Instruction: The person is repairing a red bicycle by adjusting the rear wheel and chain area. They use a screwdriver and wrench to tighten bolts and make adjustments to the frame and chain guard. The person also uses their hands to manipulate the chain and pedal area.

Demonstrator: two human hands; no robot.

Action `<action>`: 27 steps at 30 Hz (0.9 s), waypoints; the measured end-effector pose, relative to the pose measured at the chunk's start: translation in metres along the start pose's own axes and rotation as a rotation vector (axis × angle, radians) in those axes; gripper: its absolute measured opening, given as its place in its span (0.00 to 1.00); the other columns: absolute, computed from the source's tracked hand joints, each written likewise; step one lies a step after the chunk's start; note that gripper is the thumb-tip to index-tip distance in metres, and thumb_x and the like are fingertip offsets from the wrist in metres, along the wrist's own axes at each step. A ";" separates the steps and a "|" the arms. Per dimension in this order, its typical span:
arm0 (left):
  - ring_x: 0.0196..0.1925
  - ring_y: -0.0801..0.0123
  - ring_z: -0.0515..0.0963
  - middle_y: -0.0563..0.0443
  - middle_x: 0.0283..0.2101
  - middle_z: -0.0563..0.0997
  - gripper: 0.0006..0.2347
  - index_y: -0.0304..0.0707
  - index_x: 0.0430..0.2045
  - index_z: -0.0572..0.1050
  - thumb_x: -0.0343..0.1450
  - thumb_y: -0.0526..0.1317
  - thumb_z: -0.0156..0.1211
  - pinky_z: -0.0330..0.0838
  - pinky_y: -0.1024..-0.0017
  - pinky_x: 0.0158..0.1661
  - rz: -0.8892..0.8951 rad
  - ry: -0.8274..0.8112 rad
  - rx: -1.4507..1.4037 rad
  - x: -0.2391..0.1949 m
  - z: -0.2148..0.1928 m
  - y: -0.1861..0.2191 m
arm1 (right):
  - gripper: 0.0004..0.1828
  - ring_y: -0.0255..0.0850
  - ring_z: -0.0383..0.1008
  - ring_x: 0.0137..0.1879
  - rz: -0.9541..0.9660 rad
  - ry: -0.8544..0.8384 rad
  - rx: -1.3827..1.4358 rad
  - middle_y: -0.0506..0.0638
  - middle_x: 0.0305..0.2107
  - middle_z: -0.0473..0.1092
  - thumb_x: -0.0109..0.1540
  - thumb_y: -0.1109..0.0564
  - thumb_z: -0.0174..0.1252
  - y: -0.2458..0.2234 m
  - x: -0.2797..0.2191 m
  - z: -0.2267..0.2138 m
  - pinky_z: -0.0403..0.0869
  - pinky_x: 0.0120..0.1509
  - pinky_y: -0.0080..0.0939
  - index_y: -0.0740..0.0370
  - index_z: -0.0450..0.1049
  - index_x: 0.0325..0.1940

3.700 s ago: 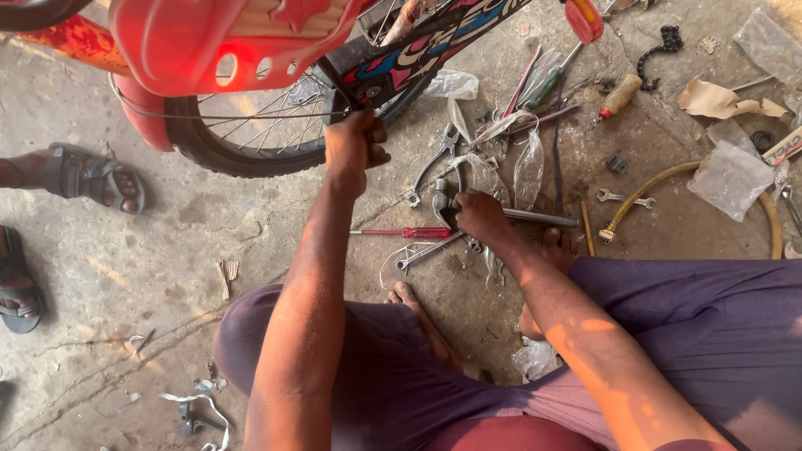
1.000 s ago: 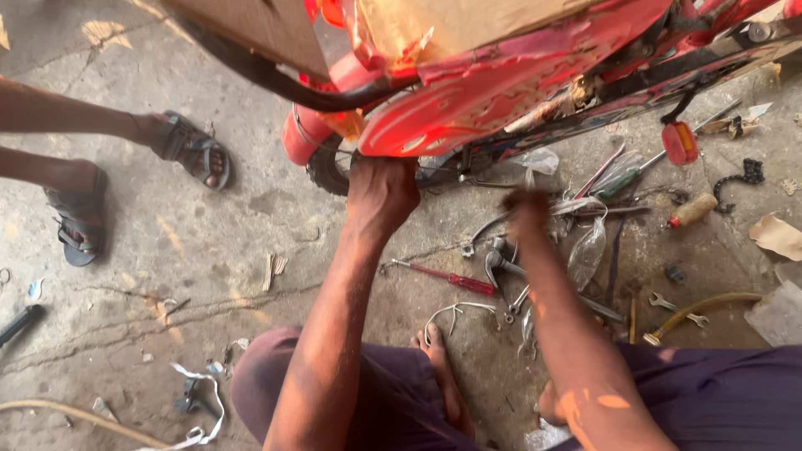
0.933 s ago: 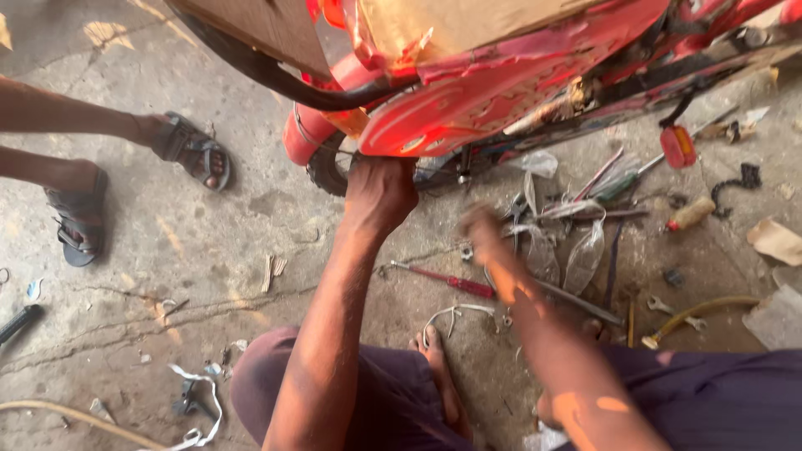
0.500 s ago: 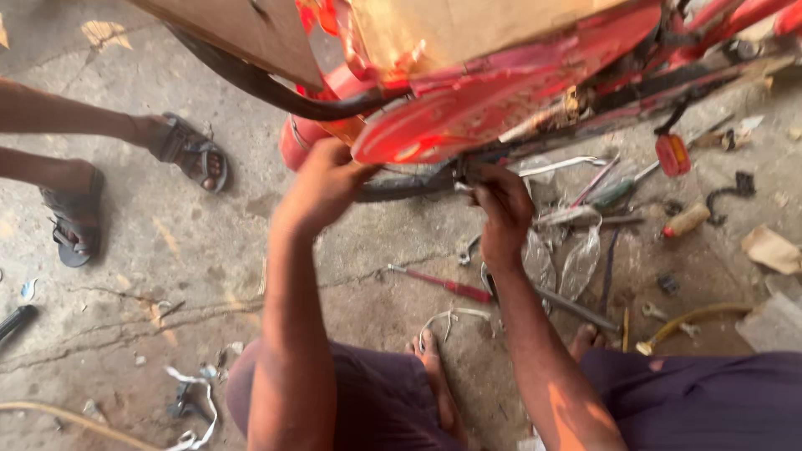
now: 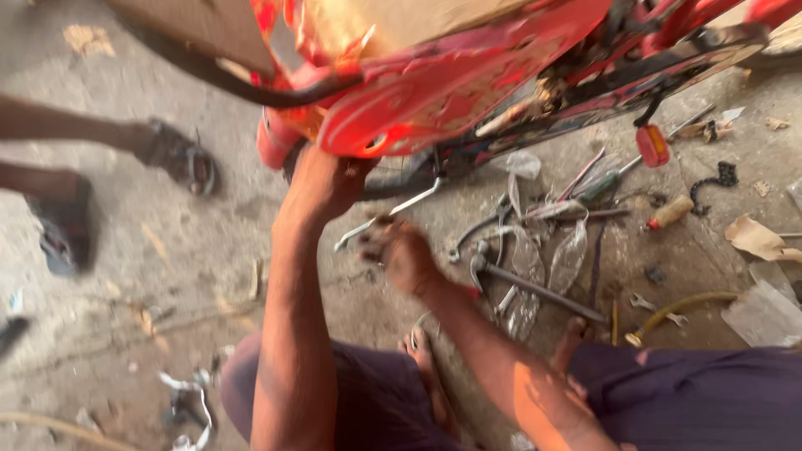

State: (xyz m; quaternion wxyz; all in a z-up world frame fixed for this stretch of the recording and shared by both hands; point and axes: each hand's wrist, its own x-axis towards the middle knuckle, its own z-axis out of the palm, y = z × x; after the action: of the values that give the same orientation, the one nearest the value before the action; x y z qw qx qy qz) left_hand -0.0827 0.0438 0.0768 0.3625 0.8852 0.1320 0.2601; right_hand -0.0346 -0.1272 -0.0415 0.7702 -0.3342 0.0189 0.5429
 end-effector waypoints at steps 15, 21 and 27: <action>0.43 0.47 0.82 0.36 0.41 0.84 0.13 0.36 0.43 0.80 0.67 0.39 0.71 0.71 0.59 0.40 -0.176 0.028 0.223 0.004 0.011 0.009 | 0.09 0.42 0.75 0.35 -0.387 0.237 -0.615 0.50 0.37 0.75 0.52 0.70 0.56 -0.020 0.028 -0.063 0.76 0.38 0.43 0.64 0.77 0.35; 0.45 0.58 0.84 0.43 0.43 0.86 0.12 0.39 0.50 0.77 0.75 0.42 0.64 0.76 0.66 0.44 -0.176 -0.031 -0.278 0.010 -0.015 0.010 | 0.04 0.40 0.70 0.32 -0.636 -0.044 -0.104 0.54 0.28 0.71 0.58 0.70 0.55 -0.011 0.039 -0.072 0.72 0.39 0.41 0.66 0.73 0.35; 0.36 0.46 0.82 0.36 0.34 0.83 0.16 0.37 0.41 0.79 0.64 0.43 0.72 0.73 0.55 0.36 -0.258 -0.035 0.085 0.008 0.008 0.010 | 0.05 0.39 0.72 0.34 -0.453 0.290 -0.551 0.50 0.36 0.75 0.58 0.70 0.54 -0.049 0.028 -0.083 0.73 0.41 0.41 0.65 0.72 0.34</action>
State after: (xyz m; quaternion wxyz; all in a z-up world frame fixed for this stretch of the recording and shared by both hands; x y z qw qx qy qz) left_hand -0.0712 0.0358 0.0816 0.3573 0.8798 0.2494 0.1899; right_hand 0.0460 -0.1580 -0.0925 0.7414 -0.5975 -0.0933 0.2907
